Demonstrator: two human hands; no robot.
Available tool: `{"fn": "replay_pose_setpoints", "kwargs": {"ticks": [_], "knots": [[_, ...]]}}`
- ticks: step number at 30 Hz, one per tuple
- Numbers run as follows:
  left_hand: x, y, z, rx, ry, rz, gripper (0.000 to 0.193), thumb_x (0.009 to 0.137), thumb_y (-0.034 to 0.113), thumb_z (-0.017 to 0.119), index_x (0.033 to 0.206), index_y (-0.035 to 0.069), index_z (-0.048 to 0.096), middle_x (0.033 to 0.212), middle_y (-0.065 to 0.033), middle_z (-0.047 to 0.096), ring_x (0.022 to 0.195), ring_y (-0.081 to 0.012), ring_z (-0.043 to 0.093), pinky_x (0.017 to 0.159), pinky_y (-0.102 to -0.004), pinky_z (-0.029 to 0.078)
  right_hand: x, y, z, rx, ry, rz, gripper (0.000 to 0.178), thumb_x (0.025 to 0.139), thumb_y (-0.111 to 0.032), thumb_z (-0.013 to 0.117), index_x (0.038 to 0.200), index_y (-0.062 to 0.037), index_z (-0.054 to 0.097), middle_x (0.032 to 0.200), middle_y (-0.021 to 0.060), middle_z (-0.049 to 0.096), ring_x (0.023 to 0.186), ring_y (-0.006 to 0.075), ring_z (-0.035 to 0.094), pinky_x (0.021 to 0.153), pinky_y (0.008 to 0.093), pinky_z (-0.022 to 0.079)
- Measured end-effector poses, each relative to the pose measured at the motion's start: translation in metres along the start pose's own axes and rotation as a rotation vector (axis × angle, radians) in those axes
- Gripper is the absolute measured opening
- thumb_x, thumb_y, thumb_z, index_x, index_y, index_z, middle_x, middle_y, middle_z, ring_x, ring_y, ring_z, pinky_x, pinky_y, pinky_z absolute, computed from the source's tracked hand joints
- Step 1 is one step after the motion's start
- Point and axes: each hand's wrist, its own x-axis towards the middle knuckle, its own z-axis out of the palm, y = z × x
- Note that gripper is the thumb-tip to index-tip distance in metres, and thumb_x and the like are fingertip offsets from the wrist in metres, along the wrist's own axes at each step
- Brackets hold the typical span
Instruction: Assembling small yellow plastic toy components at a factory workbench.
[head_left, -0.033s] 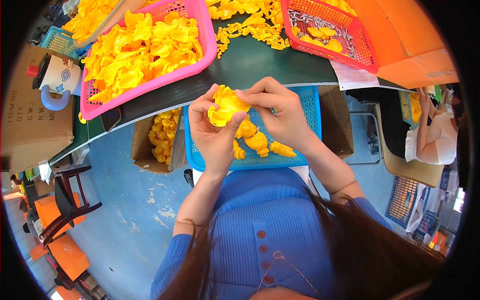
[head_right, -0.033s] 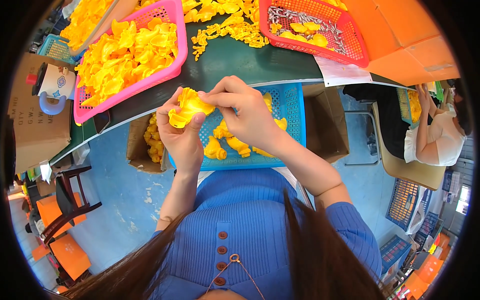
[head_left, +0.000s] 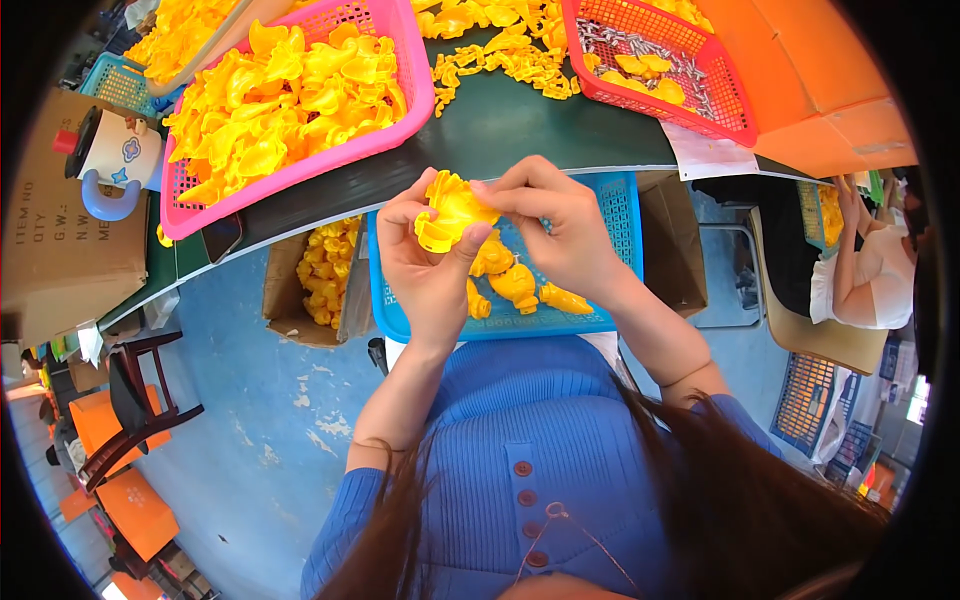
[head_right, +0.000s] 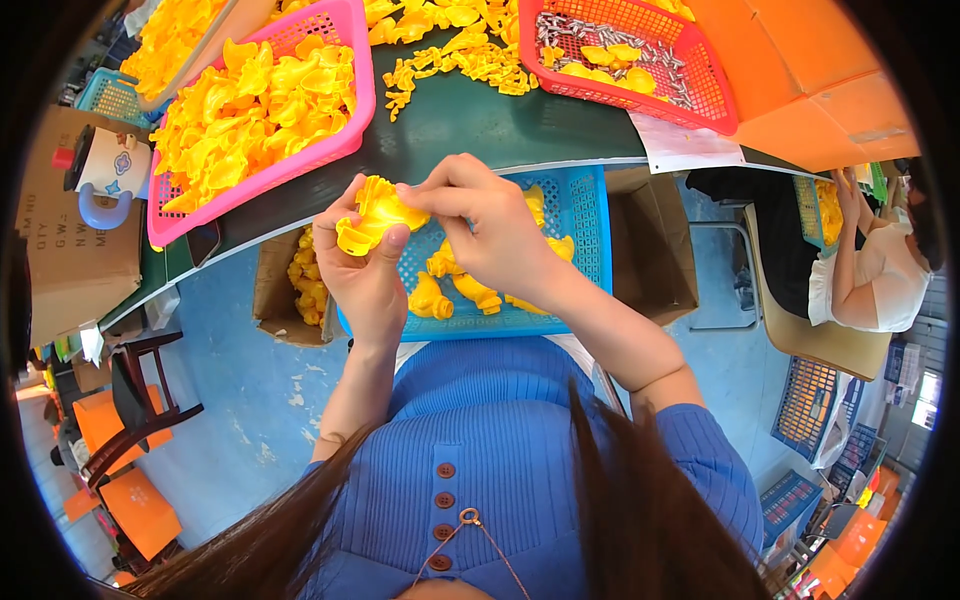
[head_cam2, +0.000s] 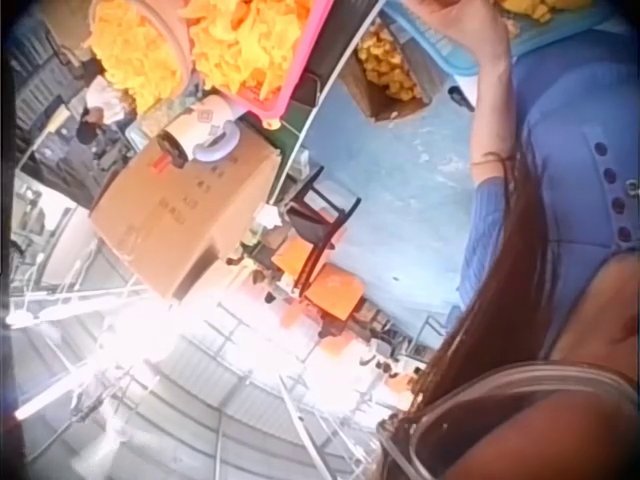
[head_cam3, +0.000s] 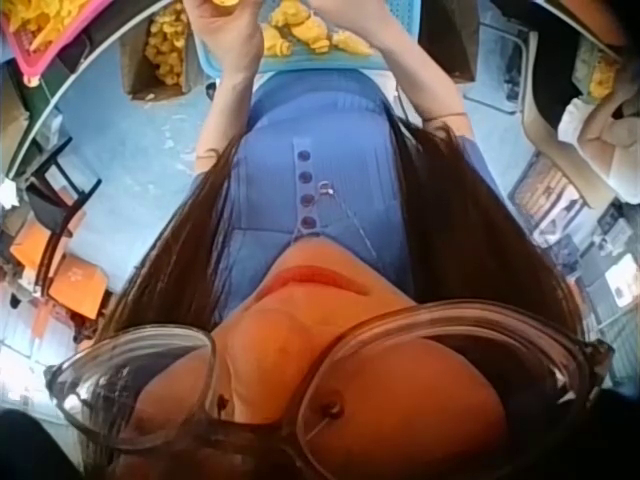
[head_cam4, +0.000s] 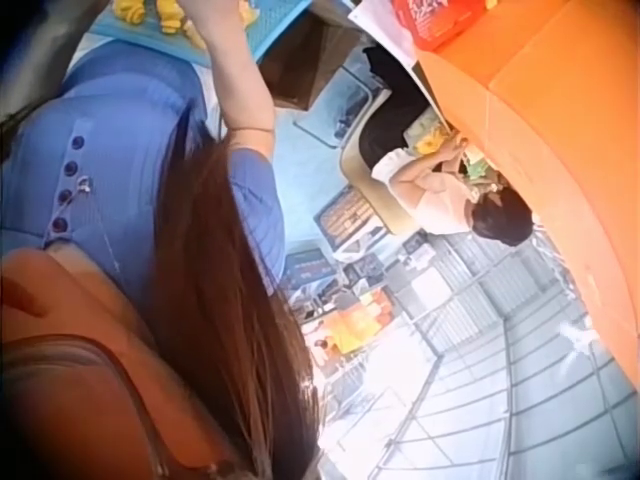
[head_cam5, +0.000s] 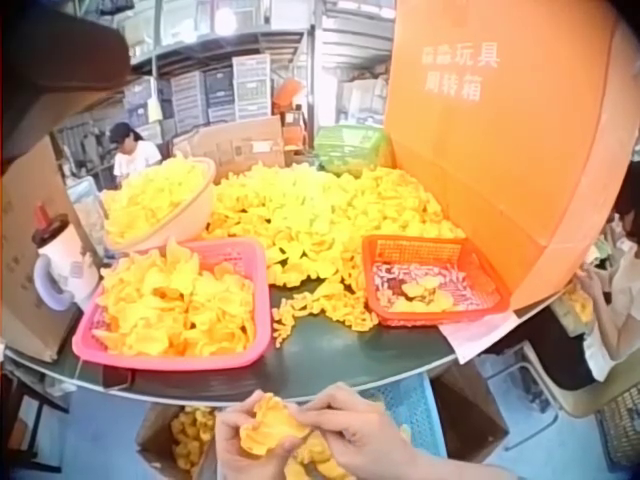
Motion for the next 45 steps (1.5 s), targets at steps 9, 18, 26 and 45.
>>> {"fn": "replay_pose_setpoints", "kwargs": {"ticks": [9, 18, 26, 45], "knots": [[-0.002, -0.012, 0.001, -0.048, 0.05, -0.019, 0.039, 0.073, -0.005, 0.068, 0.099, 0.008, 0.042, 0.125, -0.0135, 0.042, 0.111, -0.0192, 0.049, 0.094, -0.0309, 0.042, -0.01, 0.011, 0.013, -0.052, 0.039, -0.067, 0.033, 0.073, 0.014, 0.048, 0.099, 0.0005, 0.064, 0.087, 0.0096, 0.055, 0.082, 0.0199, 0.055, 0.069, 0.0274, 0.044], [0.005, -0.01, -0.024, -0.2, 0.029, -0.212, 0.044, 0.081, 0.007, 0.064, 0.118, 0.007, 0.04, 0.128, -0.0171, 0.045, 0.106, -0.0216, 0.053, 0.081, -0.0338, 0.052, 0.062, 0.042, -0.091, -0.092, -0.189, 0.2, 0.022, 0.082, -0.014, 0.06, 0.1, -0.0031, 0.065, 0.091, 0.0049, 0.064, 0.085, 0.0116, 0.059, 0.076, 0.0261, 0.047], [0.002, -0.001, -0.013, -0.203, -0.054, -0.287, 0.045, 0.082, 0.017, 0.064, 0.118, 0.008, 0.04, 0.129, -0.0186, 0.043, 0.11, -0.0248, 0.053, 0.079, -0.0372, 0.054, 0.145, 0.202, -0.196, -0.934, -0.262, 0.034, 0.01, 0.074, -0.001, 0.062, 0.083, -0.0003, 0.065, 0.087, 0.0125, 0.063, 0.082, 0.0249, 0.061, 0.074, 0.0336, 0.049], [0.004, 0.003, -0.006, -0.134, -0.09, -0.159, 0.047, 0.07, -0.003, 0.072, 0.108, 0.004, 0.045, 0.127, -0.02, 0.045, 0.115, -0.0233, 0.048, 0.095, -0.0324, 0.043, 0.041, 0.01, -0.052, 0.217, -0.247, 0.096, 0.014, 0.078, 0.004, 0.06, 0.092, 0.0009, 0.065, 0.089, 0.0067, 0.06, 0.084, 0.0114, 0.058, 0.072, 0.023, 0.048]]}}
